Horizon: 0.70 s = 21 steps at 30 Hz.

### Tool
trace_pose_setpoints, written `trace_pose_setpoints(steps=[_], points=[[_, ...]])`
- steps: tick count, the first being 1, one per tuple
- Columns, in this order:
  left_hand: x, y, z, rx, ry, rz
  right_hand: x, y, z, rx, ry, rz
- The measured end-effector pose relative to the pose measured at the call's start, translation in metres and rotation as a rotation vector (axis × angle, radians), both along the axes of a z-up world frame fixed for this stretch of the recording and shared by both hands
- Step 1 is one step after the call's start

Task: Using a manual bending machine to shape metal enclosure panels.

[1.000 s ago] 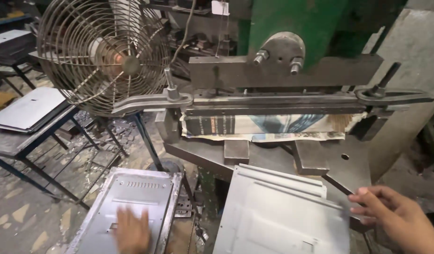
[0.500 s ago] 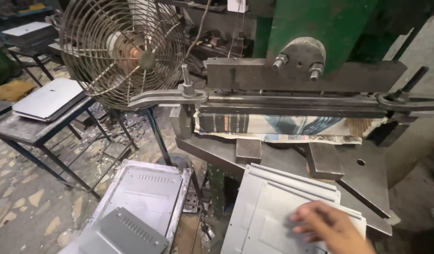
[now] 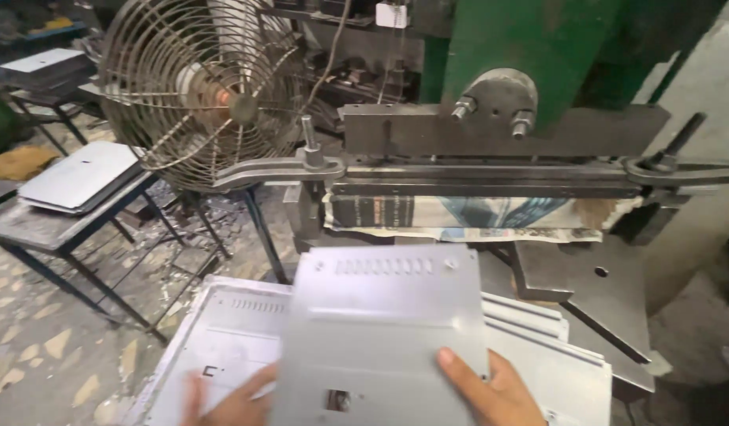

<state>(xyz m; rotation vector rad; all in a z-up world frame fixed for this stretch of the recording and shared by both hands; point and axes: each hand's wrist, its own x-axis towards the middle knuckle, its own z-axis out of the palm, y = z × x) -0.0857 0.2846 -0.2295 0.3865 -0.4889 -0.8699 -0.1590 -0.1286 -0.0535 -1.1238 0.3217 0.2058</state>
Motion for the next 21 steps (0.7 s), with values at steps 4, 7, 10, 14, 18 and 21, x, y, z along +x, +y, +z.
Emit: trace_pose_setpoints(steps=[4, 7, 10, 14, 18, 21], points=[[0.021, -0.112, 0.003, 0.508, -0.016, 0.281, 0.006, -0.085, -0.024, -0.372, 0.066, -0.042], [0.0, -0.192, 0.143, 0.831, -0.232, 0.656, 0.017, -0.097, 0.034, -0.641, 0.156, -0.162], [0.016, -0.243, 0.245, 0.783, -0.173, 0.692, 0.04, -0.098, 0.109, -0.672, 0.162, -0.298], [0.074, -0.288, 0.247, 0.704, -0.204, 0.705, 0.088, -0.141, 0.123, -0.647, 0.095, -0.355], [0.103, -0.309, 0.24, 0.832, -0.221, 0.761, 0.12, -0.162, 0.115, -0.701, 0.077, -0.343], [0.106, -0.314, 0.239, 0.806, -0.197, 0.749, 0.125, -0.165, 0.115, -0.61, 0.068, -0.32]])
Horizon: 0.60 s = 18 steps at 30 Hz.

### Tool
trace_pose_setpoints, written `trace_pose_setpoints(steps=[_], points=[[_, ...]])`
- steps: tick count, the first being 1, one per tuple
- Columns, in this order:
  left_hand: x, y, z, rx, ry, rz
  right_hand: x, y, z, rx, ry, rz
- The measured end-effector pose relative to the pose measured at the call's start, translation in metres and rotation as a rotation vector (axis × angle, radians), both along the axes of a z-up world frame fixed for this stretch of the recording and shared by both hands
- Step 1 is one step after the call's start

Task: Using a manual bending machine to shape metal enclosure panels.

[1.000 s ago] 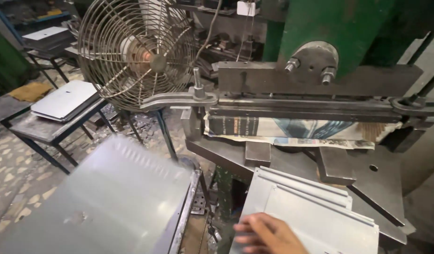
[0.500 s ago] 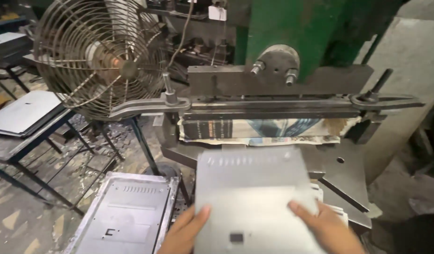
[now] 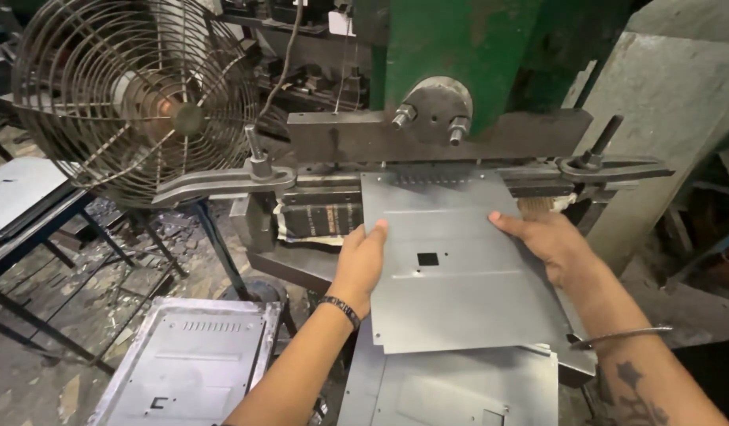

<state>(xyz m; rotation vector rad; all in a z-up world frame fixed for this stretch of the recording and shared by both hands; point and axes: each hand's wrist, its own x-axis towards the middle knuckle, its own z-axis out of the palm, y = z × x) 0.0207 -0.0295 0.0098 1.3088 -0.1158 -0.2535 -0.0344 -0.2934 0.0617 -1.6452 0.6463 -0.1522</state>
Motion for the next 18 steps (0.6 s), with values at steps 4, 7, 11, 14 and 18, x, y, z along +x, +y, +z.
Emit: trace_pose_setpoints(steps=[4, 7, 11, 14, 18], points=[[0.0, 0.0, -0.003, -0.016, 0.0, 0.007, 0.004, -0.002, -0.006, 0.028, 0.007, 0.001], [-0.005, 0.001, 0.003, -0.03, 0.019, 0.001, 0.0, 0.001, -0.003, -0.017, 0.034, -0.023], [-0.002, -0.001, 0.002, -0.08, 0.039, -0.006, 0.001, 0.002, -0.001, -0.009, 0.034, -0.017], [-0.004, -0.001, 0.002, -0.059, 0.024, 0.005, 0.001, 0.0, -0.004, 0.03, 0.038, -0.02], [-0.002, -0.003, 0.001, -0.079, 0.03, 0.003, 0.005, -0.006, -0.011, 0.071, 0.011, 0.0]])
